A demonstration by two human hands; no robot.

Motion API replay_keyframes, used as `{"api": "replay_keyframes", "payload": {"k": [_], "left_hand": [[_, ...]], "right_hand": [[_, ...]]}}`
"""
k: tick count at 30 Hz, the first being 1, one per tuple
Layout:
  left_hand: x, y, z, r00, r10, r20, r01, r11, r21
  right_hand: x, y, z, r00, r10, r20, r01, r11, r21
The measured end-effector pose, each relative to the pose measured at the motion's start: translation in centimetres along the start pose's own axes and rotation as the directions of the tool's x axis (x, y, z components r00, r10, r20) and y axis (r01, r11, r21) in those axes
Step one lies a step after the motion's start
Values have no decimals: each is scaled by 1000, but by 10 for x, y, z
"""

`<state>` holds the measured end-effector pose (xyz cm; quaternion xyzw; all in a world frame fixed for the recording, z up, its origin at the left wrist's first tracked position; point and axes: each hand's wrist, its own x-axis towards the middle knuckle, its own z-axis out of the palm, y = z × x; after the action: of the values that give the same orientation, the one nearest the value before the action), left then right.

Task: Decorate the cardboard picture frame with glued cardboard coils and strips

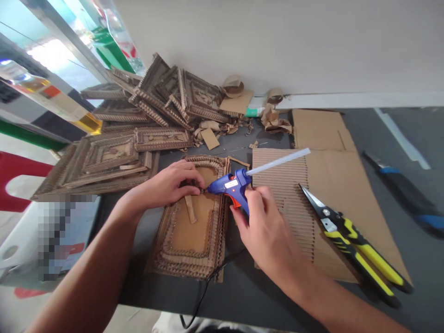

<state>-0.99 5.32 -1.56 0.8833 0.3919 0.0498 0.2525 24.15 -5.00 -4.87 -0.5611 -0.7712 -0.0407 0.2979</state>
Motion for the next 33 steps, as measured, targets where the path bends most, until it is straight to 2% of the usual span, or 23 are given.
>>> {"api": "replay_keyframes", "payload": {"k": [6,9,11,13,15,18,24,28,31,33], "left_hand": [[0,3,0,1000,-21,6,21,1000,-6],[0,3,1,1000,-15,14,14,1000,11],[-1,4,1,1000,-19,18,18,999,38],[-2,7,1,999,-18,27,16,998,66],[-3,9,0,999,-17,34,14,996,83],[-3,10,0,999,-30,26,28,996,87],[-5,3,1,1000,-4,-24,4,1000,1],[-13,3,-11,993,-45,-106,35,995,-94],[-23,10,-22,982,-140,-127,138,990,-22],[-30,18,-24,971,-206,-118,217,971,95]], "right_hand": [[5,2,-6,999,-2,-52,1,1000,-3],[9,6,-8,996,50,-69,-49,999,13],[12,12,-10,990,135,-26,-134,990,53],[15,19,-12,965,252,69,-258,961,98],[19,26,-15,920,357,160,-379,916,132],[25,37,-19,864,448,231,-490,852,183],[30,46,-20,830,472,297,-550,781,296],[29,46,-23,810,482,335,-577,758,304],[25,51,-27,783,529,326,-615,735,286],[19,57,-30,771,579,266,-636,728,257]]}}
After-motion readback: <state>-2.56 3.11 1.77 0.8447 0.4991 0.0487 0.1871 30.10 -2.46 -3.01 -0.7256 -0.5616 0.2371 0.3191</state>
